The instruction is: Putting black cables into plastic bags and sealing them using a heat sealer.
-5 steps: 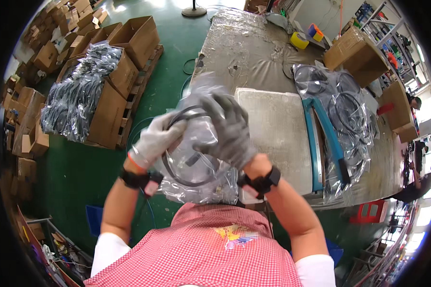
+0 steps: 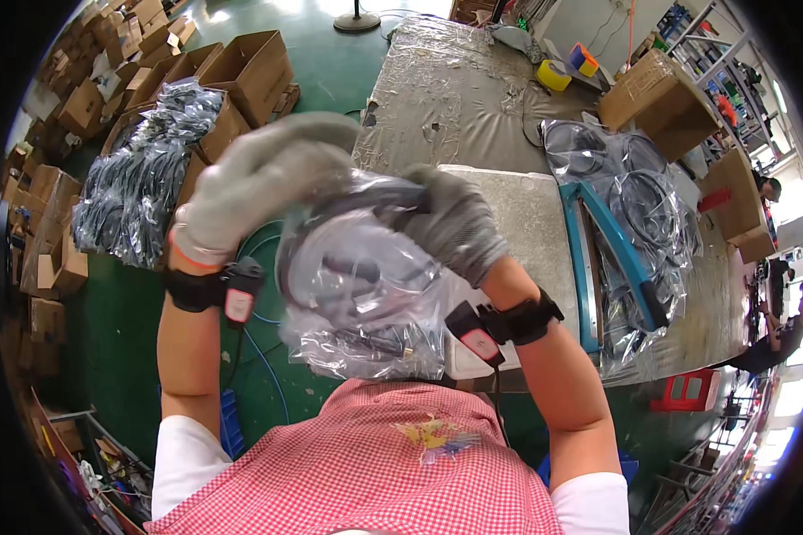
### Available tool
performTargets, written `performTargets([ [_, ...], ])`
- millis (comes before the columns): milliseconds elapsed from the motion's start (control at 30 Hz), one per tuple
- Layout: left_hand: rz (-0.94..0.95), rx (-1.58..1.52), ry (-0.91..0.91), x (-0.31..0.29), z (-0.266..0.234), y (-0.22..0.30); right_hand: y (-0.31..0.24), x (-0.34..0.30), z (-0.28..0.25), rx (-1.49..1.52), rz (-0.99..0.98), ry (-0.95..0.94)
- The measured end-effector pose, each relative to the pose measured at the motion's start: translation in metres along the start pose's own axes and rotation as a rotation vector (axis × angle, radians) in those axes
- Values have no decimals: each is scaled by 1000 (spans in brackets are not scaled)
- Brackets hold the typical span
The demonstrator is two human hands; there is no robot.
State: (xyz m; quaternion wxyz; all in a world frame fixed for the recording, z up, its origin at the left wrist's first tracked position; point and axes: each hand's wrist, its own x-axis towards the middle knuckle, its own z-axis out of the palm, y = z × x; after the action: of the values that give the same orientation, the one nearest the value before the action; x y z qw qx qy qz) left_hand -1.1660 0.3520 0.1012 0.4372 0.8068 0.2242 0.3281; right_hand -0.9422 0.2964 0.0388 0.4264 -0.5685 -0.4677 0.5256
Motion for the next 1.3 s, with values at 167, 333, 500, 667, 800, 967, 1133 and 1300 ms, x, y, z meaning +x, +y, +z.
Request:
performTargets([
  [167,-603,-12,149,-59,34,-103,125,-30,-11,-684,131,262],
  [333,-670,82,281,-104,105,-143,130,-51,6,-876,432,128],
  [500,-569,85,328,-114,122,-135,145,-67,2,-941,290,108],
  [667,-73,833,72,-62,144,-85,173,-48,-9,-1043,323,3],
  [800,-34,868,-362,-48,185,-90,132,-70,-31,-767,296,-25],
  [967,-45,868,-393,-14,202,-66,91,-148,-165,-631,-111,318],
  [1133,-62,874,-295,13,229,-54,41,-177,-369,-621,-233,1155],
  [1300,-146,871,-99,42,271,-27,77,-167,-542,148,182,1122],
])
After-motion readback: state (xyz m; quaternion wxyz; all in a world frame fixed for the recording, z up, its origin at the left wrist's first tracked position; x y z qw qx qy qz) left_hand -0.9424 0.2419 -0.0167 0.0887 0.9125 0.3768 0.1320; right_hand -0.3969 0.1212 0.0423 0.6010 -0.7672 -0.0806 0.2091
